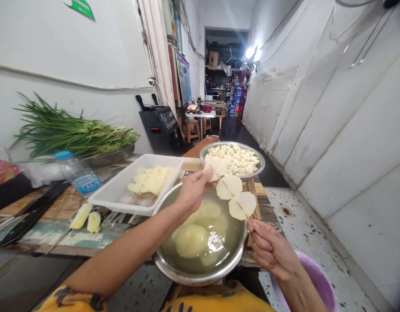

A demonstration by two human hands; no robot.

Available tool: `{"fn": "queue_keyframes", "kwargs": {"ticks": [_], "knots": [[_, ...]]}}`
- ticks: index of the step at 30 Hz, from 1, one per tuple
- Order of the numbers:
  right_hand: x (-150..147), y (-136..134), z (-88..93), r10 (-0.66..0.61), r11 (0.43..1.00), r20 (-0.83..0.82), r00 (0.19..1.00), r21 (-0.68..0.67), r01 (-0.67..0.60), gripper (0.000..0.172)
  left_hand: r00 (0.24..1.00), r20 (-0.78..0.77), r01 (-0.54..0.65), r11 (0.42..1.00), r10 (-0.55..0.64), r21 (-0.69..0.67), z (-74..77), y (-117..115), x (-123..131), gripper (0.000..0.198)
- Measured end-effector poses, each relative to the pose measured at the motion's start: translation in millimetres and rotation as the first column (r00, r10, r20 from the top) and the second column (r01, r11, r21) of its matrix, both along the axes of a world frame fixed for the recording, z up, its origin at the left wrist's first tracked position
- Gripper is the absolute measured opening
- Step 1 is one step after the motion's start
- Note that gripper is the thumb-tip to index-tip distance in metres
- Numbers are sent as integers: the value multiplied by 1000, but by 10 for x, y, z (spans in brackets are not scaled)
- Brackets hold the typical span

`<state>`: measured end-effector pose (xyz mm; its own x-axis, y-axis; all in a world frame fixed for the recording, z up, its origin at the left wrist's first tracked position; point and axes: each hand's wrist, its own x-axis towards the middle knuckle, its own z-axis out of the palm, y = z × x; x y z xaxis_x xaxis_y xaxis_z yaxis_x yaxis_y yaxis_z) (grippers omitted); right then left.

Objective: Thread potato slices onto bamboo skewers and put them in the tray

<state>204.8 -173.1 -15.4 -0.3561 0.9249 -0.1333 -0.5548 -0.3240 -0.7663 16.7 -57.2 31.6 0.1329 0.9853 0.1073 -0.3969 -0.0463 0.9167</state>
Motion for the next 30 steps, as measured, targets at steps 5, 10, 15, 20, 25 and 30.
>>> {"fn": "queue_keyframes", "kwargs": {"ticks": [5, 10, 15, 20, 25, 30], "knots": [[13, -7, -84, -136, 987, 218, 967, 117, 112, 20, 989, -135, -44, 996, 54, 74, -29, 47, -40, 28], [-57, -108, -151, -541, 807, 494, 681, 533, 254, 18, 965, -260, -18, 995, 44, 101, 1, 38, -66, 30], [18, -99, -86, -26, 997, 163, 986, 79, 13, 19, 968, -249, 66, 993, -38, 103, 37, 6, -62, 31], [23, -61, -69, -25, 999, 68, 997, 38, 22, 18, 977, -207, 62, 993, -40, 99, 43, -1, -53, 31], [-92, -143, -96, -402, 903, 393, 827, 320, 287, 20, 965, -264, 49, 990, -14, 129, 48, -18, -34, 34], [-7, -113, -49, -53, 996, 117, 992, 74, 44, 20, 952, -305, 26, 987, 23, 156, 47, -27, -42, 35]]}}
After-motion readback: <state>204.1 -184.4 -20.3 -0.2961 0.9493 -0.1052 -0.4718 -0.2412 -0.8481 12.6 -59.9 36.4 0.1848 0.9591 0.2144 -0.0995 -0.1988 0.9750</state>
